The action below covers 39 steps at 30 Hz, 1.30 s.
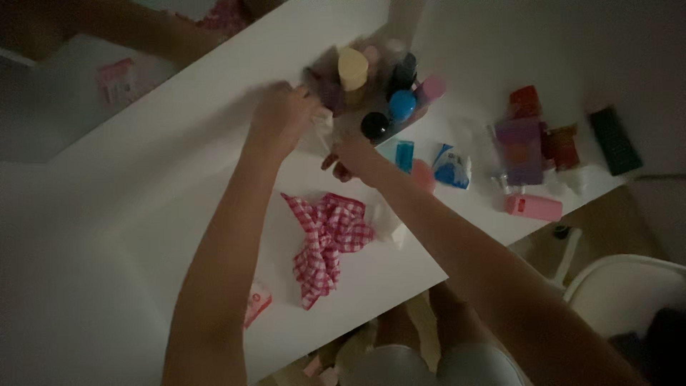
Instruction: The person wipes various cosmetic bottles and tubes with a red and white checkered cloth on a white vanity table. They handle each item individually, wiping the exterior surfaces before placing them back into a clear plastic organizer or on the table.
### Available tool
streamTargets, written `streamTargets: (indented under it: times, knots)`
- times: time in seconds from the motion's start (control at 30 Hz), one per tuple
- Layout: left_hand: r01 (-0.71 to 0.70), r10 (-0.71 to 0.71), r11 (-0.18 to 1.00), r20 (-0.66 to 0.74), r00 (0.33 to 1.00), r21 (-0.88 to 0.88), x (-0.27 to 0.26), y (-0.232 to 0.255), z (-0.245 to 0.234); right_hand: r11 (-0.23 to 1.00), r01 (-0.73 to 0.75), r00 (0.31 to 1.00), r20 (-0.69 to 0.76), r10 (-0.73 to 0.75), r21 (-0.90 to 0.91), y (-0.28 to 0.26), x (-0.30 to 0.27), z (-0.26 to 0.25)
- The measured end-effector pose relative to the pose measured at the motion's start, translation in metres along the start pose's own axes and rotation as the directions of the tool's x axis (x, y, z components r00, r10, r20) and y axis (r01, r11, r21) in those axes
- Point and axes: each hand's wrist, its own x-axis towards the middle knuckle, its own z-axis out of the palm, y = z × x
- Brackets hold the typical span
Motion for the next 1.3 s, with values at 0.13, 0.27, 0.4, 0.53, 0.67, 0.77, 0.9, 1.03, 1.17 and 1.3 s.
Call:
streamTargets:
  times: [0.13,0.27,0.4,0.53,0.67,0.77,0.9,1.03,1.17,1.3]
  knots:
    - [-0.093,0.096,0.993,-0.043,0.995,0.070,0.004,-0.008,-0.003,0.987,-0.155,0.986,-0.066,0.152,-0.045,-0.008,0.011,0.004]
    - [-0.067,0.068,0.997,-0.036,0.997,0.030,0.001,-0.006,-0.005,0.988,-0.129,0.991,-0.022,0.132,0.084,-0.016,0.005,0.009]
    - [0.047,-0.048,0.994,-0.008,0.999,-0.097,-0.001,-0.003,-0.004,0.976,-0.156,0.988,0.008,0.156,0.153,-0.026,-0.003,0.010]
    - [0.058,-0.059,0.998,-0.181,0.982,-0.011,-0.005,0.005,-0.012,0.946,-0.224,0.975,0.043,0.220,0.234,-0.029,-0.001,0.009]
    - [0.294,-0.292,0.941,0.036,0.956,-0.169,0.001,0.021,-0.040,0.965,-0.192,0.980,-0.014,0.198,0.176,-0.023,0.003,0.008]
    - [0.352,-0.339,0.927,0.115,0.934,-0.131,0.007,0.029,-0.055,0.971,-0.159,0.987,0.030,0.156,0.177,-0.017,0.009,0.006]
    - [0.188,-0.253,0.944,-0.227,0.940,-0.272,-0.008,0.047,-0.050,0.992,-0.111,0.993,0.038,0.110,0.051,-0.020,-0.014,0.011]
    - [0.094,-0.229,0.872,-0.231,0.946,-0.481,-0.041,0.143,-0.022,0.756,-0.098,0.994,-0.102,0.042,-0.648,-0.002,-0.100,-0.031]
    - [0.136,-0.182,0.618,0.027,0.983,-0.774,-0.041,0.234,-0.008,0.990,-0.144,0.907,-0.402,0.128,-0.010,0.046,-0.177,-0.134]
    - [0.081,-0.135,0.687,-0.017,0.991,-0.723,-0.033,0.285,0.010,0.922,-0.007,0.704,-0.657,-0.271,-0.387,0.070,-0.232,-0.228]
